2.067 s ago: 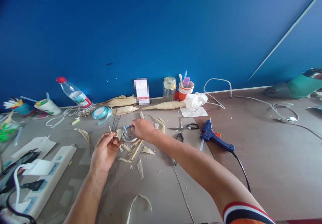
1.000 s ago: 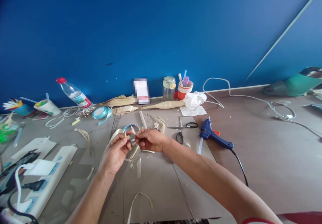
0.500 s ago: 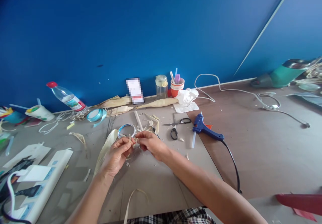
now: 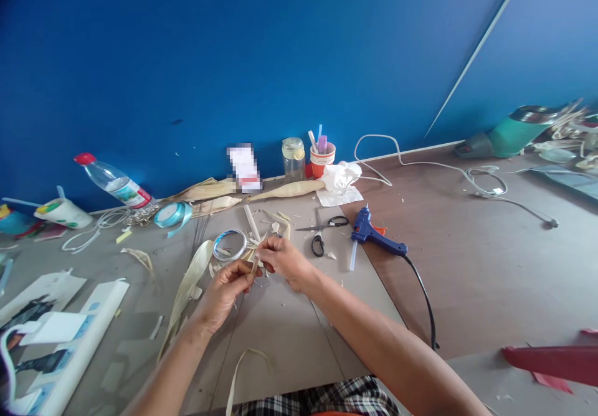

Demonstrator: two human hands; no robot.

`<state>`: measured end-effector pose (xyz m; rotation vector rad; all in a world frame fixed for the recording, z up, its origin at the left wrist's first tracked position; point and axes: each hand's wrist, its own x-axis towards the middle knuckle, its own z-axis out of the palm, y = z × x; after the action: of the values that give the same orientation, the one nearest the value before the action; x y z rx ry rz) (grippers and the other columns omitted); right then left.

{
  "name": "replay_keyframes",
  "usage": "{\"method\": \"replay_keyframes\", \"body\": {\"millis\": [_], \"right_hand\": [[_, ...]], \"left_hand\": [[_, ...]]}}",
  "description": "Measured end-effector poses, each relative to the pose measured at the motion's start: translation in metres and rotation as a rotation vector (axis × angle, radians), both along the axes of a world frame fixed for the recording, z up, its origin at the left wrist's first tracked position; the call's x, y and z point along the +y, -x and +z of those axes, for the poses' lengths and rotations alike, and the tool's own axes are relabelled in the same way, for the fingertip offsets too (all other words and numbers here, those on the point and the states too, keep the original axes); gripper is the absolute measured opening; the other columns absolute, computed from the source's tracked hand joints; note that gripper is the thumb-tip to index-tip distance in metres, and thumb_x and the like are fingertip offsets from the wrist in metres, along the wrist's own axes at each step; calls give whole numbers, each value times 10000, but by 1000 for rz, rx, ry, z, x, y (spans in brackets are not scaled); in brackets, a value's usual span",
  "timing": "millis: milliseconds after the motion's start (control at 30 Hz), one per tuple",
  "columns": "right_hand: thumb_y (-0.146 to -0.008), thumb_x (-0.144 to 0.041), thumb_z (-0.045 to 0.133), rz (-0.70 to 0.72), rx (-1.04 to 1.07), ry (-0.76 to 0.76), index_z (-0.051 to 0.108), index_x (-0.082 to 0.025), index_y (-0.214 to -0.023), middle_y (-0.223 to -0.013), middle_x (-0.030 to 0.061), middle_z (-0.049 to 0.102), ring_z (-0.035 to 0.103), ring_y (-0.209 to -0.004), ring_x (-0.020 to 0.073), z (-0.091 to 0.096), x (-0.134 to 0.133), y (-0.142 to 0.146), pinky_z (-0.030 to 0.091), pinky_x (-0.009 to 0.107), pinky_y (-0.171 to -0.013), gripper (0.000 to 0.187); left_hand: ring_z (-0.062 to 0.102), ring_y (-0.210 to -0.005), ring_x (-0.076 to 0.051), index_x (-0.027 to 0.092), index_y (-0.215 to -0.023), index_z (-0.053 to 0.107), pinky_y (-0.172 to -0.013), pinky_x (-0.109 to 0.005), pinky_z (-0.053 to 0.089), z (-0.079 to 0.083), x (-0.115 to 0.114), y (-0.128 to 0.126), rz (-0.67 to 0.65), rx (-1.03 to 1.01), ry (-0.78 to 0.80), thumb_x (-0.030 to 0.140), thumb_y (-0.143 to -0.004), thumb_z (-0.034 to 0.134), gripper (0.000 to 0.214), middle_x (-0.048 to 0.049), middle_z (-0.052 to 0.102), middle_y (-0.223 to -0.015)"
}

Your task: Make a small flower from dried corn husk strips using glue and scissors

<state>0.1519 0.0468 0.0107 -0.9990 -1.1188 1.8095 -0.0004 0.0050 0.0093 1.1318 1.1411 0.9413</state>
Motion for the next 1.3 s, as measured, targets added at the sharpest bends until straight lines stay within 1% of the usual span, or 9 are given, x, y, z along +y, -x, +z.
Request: {"method": "replay_keyframes", "body": {"millis": [100,167,267,400,500,733,933,1300], "right_hand": [[-675,-304,633,-66,80,75,525,-167,-669,-496,-72,481,370,-399,42,1,2,-4,262,204,-442,175],[-662,-334,658,-75,122,99,510,-166,-670,-545,-61,525,387,-393,39,0,2,-6,260,203,-432,224],[-663,-354,662,-99,164,106,501,-165,-671,-562,-54,546,401,-387,41,-6,2,-6,256,202,-419,249],[-678,-337,636,-194,112,63,504,-163,-673,-548,-62,528,387,-377,36,-12,2,-3,258,196,-409,219],[-685,-321,610,-221,39,24,506,-164,-677,-547,-59,528,391,-383,40,-10,1,-1,265,193,-401,188],[-694,-292,586,-178,1,10,497,-172,-669,-475,-78,472,373,-376,46,1,-1,-1,275,191,-402,152],[-706,-286,580,-149,14,1,502,-166,-680,-555,-51,531,383,-384,41,-1,-2,-2,287,194,-408,145],[-708,-250,567,-94,35,4,521,-157,-715,-587,-42,548,389,-382,35,-5,-3,-3,286,190,-407,104]], "left_hand": [[415,-570,-104,173,-662,639,-552,-231,309,-2,0,1,5,-1,8,292,-691,665,126,-11,611,-693],[414,-563,-102,174,-658,639,-549,-229,311,-3,0,1,14,-4,3,293,-691,666,126,-5,601,-671],[415,-561,-103,176,-665,637,-546,-225,315,-4,0,2,34,-17,-5,290,-699,661,122,4,574,-640],[423,-580,-107,173,-676,635,-558,-223,328,-5,0,1,7,-4,9,290,-706,661,124,-8,591,-685],[428,-596,-113,172,-665,634,-561,-222,336,-5,0,-1,-30,6,30,293,-698,670,131,-21,608,-722],[441,-609,-115,171,-628,619,-545,-222,332,-7,0,-5,-29,-32,57,304,-674,694,160,-33,620,-733],[441,-618,-114,165,-618,608,-547,-224,330,-6,1,-4,-30,-43,69,304,-664,706,176,-35,626,-729],[434,-602,-106,156,-585,565,-539,-221,318,-4,0,-4,-45,-59,89,309,-655,711,223,-20,603,-680]]}}
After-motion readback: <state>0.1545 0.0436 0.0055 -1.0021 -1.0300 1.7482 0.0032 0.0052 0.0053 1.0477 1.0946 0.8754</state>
